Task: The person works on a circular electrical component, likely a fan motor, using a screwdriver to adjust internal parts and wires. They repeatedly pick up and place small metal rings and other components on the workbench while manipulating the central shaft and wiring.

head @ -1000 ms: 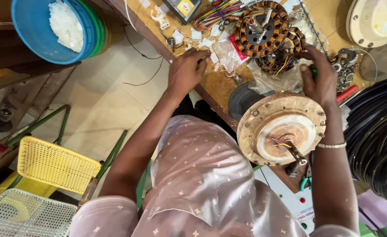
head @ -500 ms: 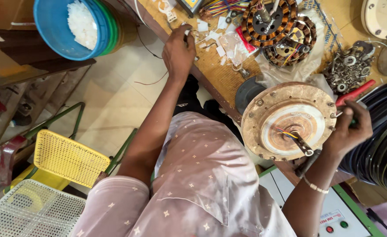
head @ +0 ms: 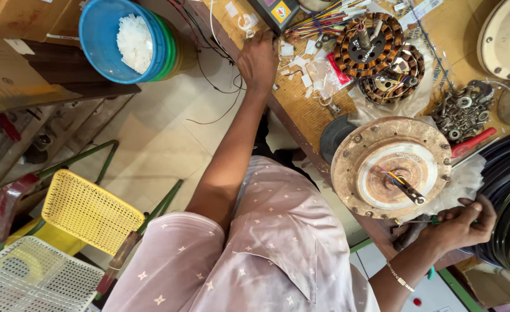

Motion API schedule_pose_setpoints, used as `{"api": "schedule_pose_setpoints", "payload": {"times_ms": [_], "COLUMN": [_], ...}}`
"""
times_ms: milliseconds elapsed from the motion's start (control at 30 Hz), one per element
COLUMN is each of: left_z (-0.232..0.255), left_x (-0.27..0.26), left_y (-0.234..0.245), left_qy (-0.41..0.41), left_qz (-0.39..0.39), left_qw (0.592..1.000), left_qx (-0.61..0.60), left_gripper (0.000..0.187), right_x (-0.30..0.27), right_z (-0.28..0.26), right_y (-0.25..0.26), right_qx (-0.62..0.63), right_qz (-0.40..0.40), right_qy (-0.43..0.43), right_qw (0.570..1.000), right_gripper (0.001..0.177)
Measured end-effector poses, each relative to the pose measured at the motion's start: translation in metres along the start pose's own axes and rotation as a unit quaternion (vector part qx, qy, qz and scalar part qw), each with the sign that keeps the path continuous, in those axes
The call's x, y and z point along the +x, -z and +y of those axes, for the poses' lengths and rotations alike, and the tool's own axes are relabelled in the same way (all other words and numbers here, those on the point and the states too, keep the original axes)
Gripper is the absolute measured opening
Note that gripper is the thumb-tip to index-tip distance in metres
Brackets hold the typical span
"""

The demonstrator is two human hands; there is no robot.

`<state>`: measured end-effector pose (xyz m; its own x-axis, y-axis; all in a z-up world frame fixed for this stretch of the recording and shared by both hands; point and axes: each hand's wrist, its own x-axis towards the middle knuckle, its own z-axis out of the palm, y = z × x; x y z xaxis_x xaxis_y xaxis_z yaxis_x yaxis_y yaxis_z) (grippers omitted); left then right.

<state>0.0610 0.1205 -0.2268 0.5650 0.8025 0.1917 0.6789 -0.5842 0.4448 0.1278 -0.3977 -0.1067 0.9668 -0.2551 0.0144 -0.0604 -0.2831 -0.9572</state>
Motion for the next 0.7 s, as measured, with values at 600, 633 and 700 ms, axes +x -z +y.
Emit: {"api": "schedule_pose_setpoints", "payload": {"times_ms": [600, 633, 700], "left_z": [0.056, 0.069, 0.094], "left_x": [-0.029, -0.036, -0.052], "left_y": [0.105, 0.117, 0.140], "left_qy": [0.408, 0.388, 0.347], "left_qz": [-0.223, -0.243, -0.286], "left_qw": [0.526, 0.507, 0.465], "left_qx": [-0.713, -0.730, -0.763], "left_gripper": [0.029, 0.030, 0.031], "right_x": [-0.065, -0.073, -0.083], "right_z": [-0.152, -0.166, -0.192], "right_y": [0.024, 0.016, -0.007], "right_qx": [0.317, 0.298, 0.135], "right_qz": [-0.074, -0.130, -0.202], "right_qy": [-0.017, 0.003, 0.206], "right_qw": [0.945, 0.946, 0.948], "right_gripper": [0.028, 0.034, 0.042]}}
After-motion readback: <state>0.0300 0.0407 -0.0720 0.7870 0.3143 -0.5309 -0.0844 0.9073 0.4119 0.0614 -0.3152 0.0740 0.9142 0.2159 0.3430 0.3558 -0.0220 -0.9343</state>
